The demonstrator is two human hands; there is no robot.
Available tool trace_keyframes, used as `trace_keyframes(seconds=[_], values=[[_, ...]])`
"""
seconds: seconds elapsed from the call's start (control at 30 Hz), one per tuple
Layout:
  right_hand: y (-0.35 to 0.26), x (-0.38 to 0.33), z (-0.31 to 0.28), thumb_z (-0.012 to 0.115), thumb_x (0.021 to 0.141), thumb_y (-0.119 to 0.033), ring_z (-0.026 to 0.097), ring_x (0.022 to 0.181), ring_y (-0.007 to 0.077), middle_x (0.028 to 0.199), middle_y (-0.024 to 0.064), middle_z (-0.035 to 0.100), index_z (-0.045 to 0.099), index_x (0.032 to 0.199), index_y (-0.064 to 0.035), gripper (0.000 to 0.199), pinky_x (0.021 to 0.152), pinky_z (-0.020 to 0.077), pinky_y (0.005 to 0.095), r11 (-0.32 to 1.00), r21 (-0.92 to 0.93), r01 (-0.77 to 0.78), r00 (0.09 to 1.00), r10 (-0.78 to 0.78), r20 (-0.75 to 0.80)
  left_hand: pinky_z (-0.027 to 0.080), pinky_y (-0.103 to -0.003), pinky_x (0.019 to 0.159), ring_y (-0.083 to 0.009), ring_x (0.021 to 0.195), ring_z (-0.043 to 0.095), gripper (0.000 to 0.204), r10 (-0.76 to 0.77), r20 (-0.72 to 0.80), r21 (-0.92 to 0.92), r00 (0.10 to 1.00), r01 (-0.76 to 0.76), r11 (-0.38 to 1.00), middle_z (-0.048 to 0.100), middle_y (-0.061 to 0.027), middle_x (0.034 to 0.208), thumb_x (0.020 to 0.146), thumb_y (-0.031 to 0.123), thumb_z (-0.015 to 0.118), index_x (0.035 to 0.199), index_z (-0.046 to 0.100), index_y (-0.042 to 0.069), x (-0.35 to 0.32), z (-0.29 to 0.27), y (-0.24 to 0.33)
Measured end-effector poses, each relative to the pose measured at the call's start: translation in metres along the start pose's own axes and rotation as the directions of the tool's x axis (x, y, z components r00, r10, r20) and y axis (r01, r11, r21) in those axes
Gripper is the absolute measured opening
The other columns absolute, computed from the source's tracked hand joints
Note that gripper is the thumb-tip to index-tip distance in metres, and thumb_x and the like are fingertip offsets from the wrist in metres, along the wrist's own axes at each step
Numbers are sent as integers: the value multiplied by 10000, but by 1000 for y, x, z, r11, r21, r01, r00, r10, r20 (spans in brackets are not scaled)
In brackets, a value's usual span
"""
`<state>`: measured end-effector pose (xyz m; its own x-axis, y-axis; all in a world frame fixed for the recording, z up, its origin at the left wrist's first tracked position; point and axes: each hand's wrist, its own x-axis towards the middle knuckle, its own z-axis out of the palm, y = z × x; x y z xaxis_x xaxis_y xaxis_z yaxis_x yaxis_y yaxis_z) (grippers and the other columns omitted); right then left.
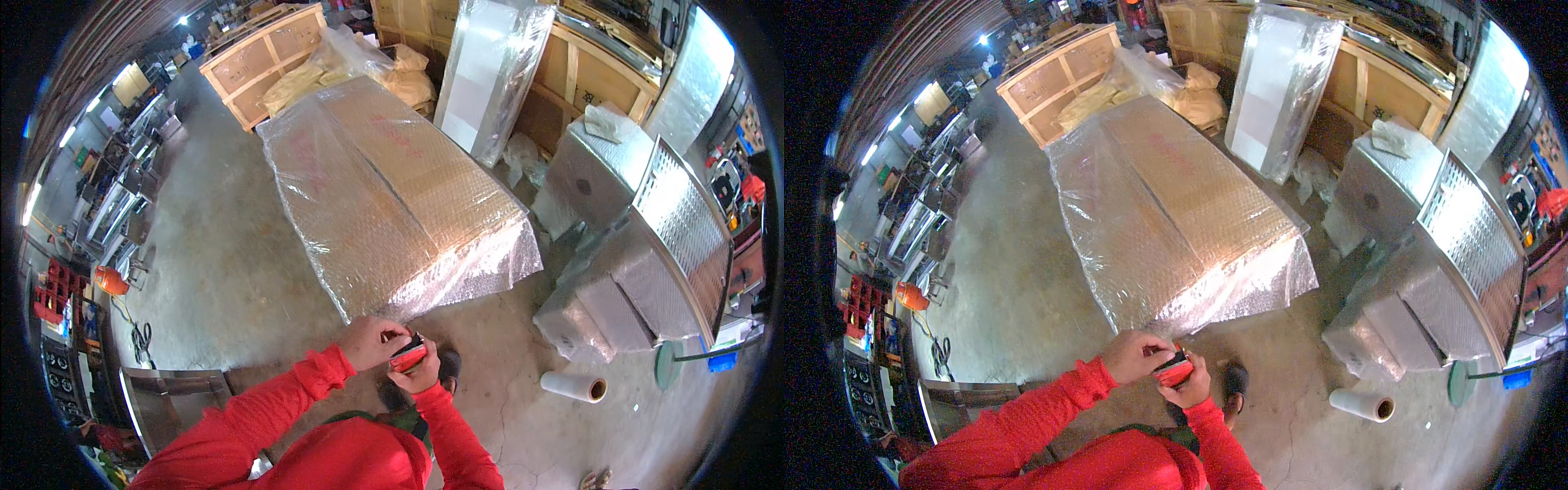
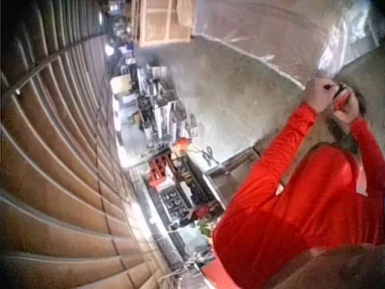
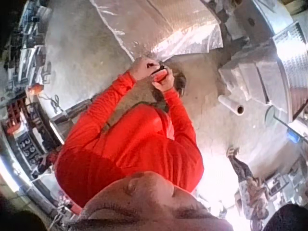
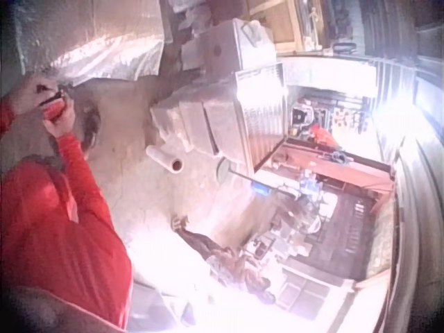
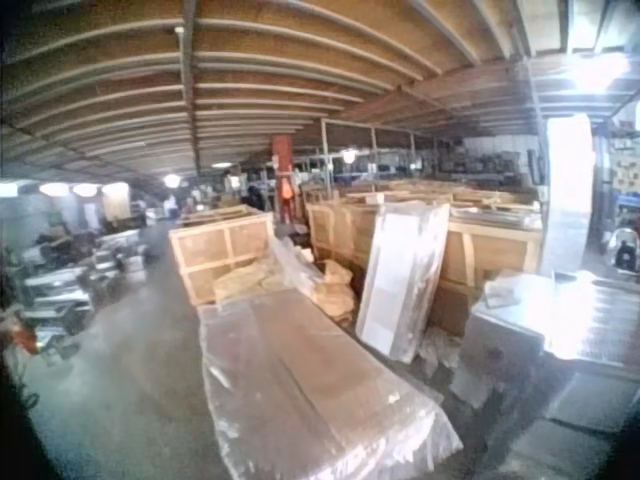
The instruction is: The person wraps a large rectangular object with bubble wrap and secures it with packing tape. They rotate the object to cover all sides, apply tape to seal the wrap, and then write on the wrapped surface with a marker.
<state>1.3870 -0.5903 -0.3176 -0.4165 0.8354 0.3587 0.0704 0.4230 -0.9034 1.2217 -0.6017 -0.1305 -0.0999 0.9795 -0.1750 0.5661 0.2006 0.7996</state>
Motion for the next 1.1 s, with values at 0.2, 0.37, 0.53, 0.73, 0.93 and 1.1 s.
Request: trace_keyframes(seconds=[0.2,0.37,0.53,0.73,0.93,1.1], values=[[-38,21,-18,849,611,-478,664,920,402,1112,206,609,508,1356,-25,936,737,572,443,963,-255,89,996,-78,54,520,-407,658,-326,721,683,139,75,-251,72,965,-59,996,695,-180,810,886,145,668,892,701,11,8,-11,-23],[-39,21,-25,801,655,-490,669,747,375,978,166,636,458,1506,-268,944,638,570,450,912,-405,58,987,9,161,509,-433,687,-353,793,654,110,209,-537,241,817,-89,966,681,-154,856,894,155,659,895,658,45,30,-29,-55],[-4,-13,-32,795,679,-479,651,686,368,841,168,594,439,1511,-319,919,589,556,480,876,-481,4,977,99,189,491,-437,855,-350,989,594,266,333,-502,567,799,13,823,633,-127,1009,898,198,666,1149,621,118,30,-16,-70],[33,-35,-31,751,726,-495,686,751,410,922,201,638,285,1563,-384,964,635,581,494,744,-657,-122,846,423,323,462,-482,940,-377,1094,540,524,234,-527,417,817,8,909,516,-162,1283,868,159,677,1374,541,157,28,-19,-64],[35,-2,-11,705,762,-510,699,826,425,1029,263,656,216,1580,-383,962,725,581,523,712,-687,-146,787,505,355,392,-485,1075,-353,1238,553,452,362,270,703,892,-439,559,499,-185,1443,913,156,531,1358,579,97,3,26,-40],[-12,31,-11,704,778,-431,713,885,418,1043,216,699,225,1580,-316,941,738,589,532,687,-722,-81,696,558,452,112,-419,1268,-316,1507,254,603,53,439,873,897,-412,-259,274,-200,1619,978,165,362,1508,291,-113,6,98,-181]])
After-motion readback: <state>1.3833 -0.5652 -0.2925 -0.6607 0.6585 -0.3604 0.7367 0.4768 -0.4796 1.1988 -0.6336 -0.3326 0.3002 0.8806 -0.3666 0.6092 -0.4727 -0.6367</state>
